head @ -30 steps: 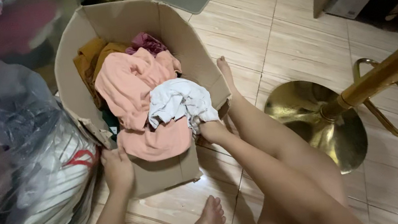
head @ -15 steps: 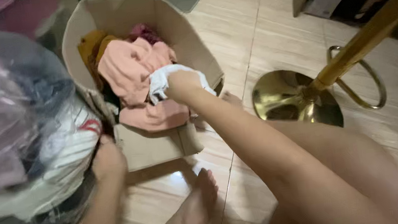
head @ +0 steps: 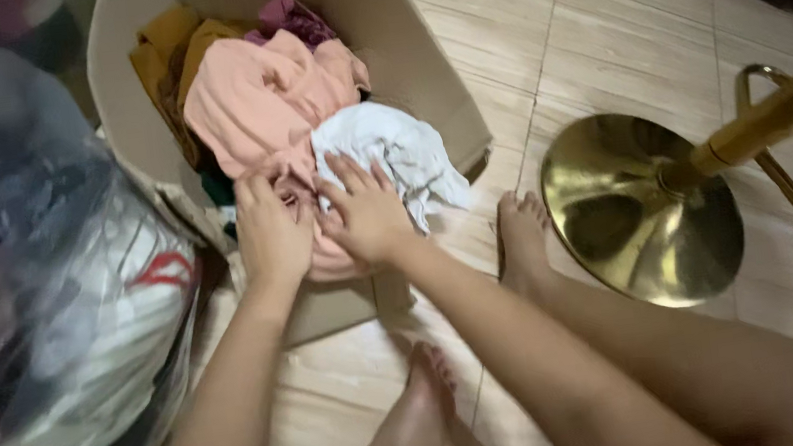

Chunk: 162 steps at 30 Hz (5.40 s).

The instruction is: The person sits on the floor and sorts clothes from a cardboard box into a clear plastic bag. They handle several items including a grey shirt, a peach-colored top, a mustard-colored shirt, a green shirt, and a blue Spider-Man towel, placing them into the bag before moving the bag to a nearby shelf.

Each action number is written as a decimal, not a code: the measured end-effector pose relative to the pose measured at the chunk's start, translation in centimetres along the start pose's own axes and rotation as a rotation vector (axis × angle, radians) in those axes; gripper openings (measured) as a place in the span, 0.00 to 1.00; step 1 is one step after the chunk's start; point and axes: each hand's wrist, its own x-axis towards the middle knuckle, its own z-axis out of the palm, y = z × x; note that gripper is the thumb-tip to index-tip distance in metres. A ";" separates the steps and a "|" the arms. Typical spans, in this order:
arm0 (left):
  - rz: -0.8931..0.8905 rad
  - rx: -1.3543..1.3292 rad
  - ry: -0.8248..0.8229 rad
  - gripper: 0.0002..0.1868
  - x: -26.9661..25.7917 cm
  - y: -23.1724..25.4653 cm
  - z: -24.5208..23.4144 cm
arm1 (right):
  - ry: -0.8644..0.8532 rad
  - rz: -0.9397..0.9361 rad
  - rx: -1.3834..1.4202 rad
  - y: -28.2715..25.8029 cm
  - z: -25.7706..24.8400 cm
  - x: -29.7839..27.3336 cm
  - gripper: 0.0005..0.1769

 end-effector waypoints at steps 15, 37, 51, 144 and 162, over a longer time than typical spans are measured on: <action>-0.454 -0.931 -0.344 0.21 1.3 -12.4 5.2 | -0.143 0.521 0.498 -0.6 -4.2 1.2 0.36; -0.306 -1.031 0.012 0.29 -4.4 -11.2 6.0 | -0.306 0.525 0.581 -2.8 0.5 8.7 0.27; -0.194 -0.838 0.147 0.26 7.1 -1.6 -6.5 | -0.093 0.243 1.764 -3.2 -18.0 9.7 0.17; -0.213 -1.239 -0.312 0.31 7.7 14.3 -1.4 | -0.111 0.034 2.006 2.2 -31.9 12.9 0.31; -0.200 -0.390 -0.239 0.41 10.1 5.7 -12.3 | 0.058 0.602 1.647 16.7 -33.1 8.4 0.34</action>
